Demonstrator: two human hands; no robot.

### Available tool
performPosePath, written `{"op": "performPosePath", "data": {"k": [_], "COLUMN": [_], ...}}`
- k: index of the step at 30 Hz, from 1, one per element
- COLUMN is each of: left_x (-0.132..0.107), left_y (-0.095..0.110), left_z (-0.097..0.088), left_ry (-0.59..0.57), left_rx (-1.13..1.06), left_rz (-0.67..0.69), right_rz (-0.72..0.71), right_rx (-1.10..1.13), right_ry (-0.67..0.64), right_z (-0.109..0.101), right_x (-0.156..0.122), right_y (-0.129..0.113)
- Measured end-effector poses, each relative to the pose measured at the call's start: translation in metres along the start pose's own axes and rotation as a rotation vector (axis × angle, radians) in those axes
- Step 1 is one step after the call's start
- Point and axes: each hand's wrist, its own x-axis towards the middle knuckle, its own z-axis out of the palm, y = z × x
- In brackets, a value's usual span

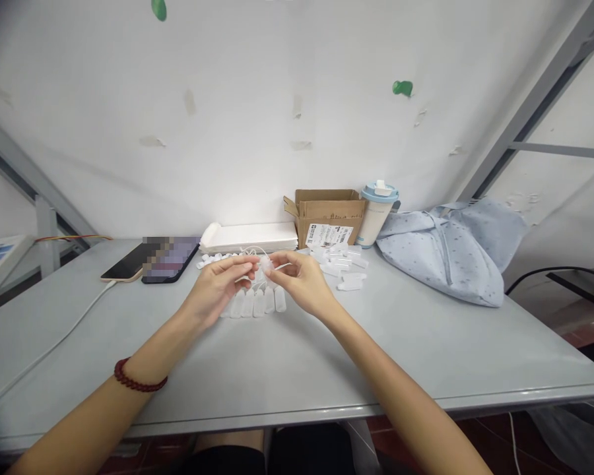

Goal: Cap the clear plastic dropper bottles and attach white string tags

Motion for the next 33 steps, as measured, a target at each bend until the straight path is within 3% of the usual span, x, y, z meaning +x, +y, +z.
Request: {"op": "performPosePath", "data": {"k": [3, 6, 11, 18, 28, 33], "left_x": [-0.003, -0.004, 0.002, 0.003, 0.003, 0.003], "left_y": [-0.003, -0.011, -0.031, -0.039, -0.040, -0.040], "left_z": [0.002, 0.004, 0.003, 0.009, 0.011, 0.012], "left_ry": [0.057, -0.008, -0.011, -0.006, -0.056, -0.040], "left_rx": [0.435, 0.769, 1.027, 1.069, 1.035, 0.987], "left_rz": [0.307, 0.579, 0.760, 0.831, 0.782, 0.758], "right_rz": [0.004, 0.012, 0.048, 0.108, 0.163, 0.240], "right_rx": [-0.003, -0.016, -0.065, -0.007, -0.043, 0.071], "right_ry": [0.005, 0.034, 0.074, 0.081, 0.022, -0.017], "right_z": [0.000, 0.001, 0.001, -0.003, -0.006, -0.009], "right_x": [0.001, 0.003, 0.006, 0.014, 0.016, 0.015], "right_y": [0.001, 0.004, 0.011, 0.019, 0.026, 0.022]}}
